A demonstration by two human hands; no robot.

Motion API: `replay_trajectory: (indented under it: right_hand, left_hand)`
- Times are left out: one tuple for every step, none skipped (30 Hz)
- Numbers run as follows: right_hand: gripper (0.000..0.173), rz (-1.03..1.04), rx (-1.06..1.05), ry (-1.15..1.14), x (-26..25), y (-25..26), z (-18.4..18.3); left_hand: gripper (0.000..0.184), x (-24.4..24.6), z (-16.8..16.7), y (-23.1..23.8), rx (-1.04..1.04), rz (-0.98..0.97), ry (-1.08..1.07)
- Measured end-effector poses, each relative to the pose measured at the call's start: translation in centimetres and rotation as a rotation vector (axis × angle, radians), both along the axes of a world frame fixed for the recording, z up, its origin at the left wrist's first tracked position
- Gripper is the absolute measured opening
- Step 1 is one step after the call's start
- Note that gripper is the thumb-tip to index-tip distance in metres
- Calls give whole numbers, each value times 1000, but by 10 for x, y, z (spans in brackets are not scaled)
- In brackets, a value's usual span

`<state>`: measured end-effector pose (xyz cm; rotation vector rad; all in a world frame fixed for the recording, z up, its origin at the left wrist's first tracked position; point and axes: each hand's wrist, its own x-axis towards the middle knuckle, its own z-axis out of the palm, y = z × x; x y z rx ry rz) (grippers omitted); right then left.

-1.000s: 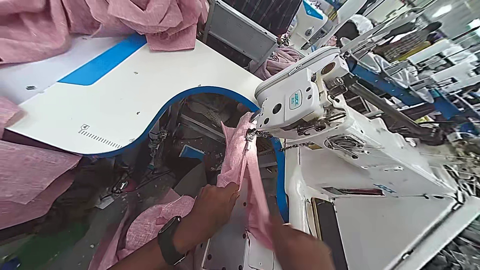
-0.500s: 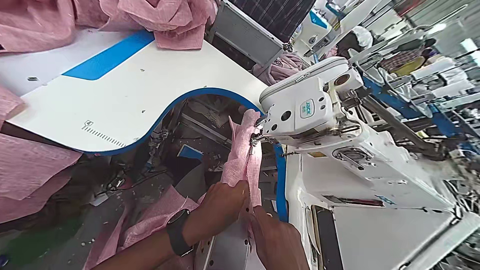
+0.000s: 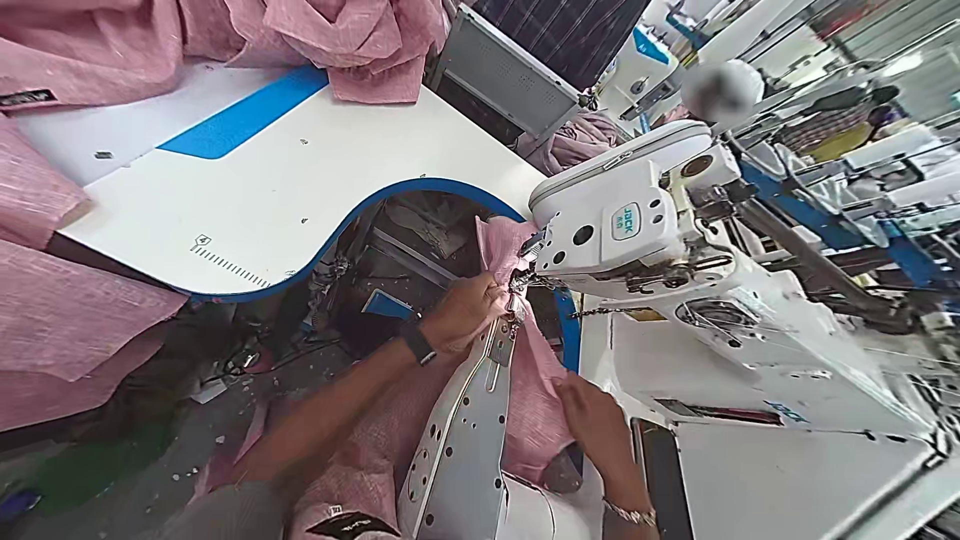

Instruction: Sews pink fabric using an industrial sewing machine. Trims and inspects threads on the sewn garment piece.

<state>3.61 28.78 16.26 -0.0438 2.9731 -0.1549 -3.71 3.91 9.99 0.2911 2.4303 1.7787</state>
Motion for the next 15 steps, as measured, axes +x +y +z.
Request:
replay_trajectory:
  right_hand:
    - [36,-9,26,-84,-10,0,-11]
    - [36,-14,62,-153,-18,-5,-21]
    - [35,-24,101,-221,-21,-12,-26]
    - [35,-29,129,-258,-21,-19,-28]
    - [33,-30,137,-251,-19,-24,-28]
    - [33,-36,135,-219,-17,-27,-28]
    - [32,-46,126,-182,-15,-27,-27]
    - [29,-47,103,-134,-14,-27,-28]
    - [27,-33,72,-95,-13,-27,-30]
    - [27,-22,41,-78,-12,-28,-32]
    - [30,-10,11,-69,-12,-29,-33]
    - [34,10,-18,-56,-12,-30,-33]
    - [37,31,-43,-45,-13,-30,-33]
    - [38,45,-57,-44,-13,-31,-32]
    - [37,52,-62,-51,-13,-31,-31]
  left_hand:
    - [34,-12,-6,0,-31,25,66]
    - [29,-22,-11,0,-80,72,151]
    - [25,-31,-15,3,-131,139,255]
    - [21,-40,-17,6,-162,210,360]
    - [20,-47,-16,9,-164,266,412]
    - [19,-55,-14,13,-151,307,413]
    - [20,-63,-11,16,-117,337,395]
    - [23,-71,-7,17,-67,347,339]
    - [25,-81,-5,17,-4,350,267]
    - [27,-91,-5,18,44,352,224]
    - [27,-100,-5,20,77,352,203]
    - [27,-109,-6,23,91,343,200]
    - [28,-118,-7,25,83,321,204]
    - [29,-130,-3,25,79,277,164]
    - [31,-140,-4,25,75,231,115]
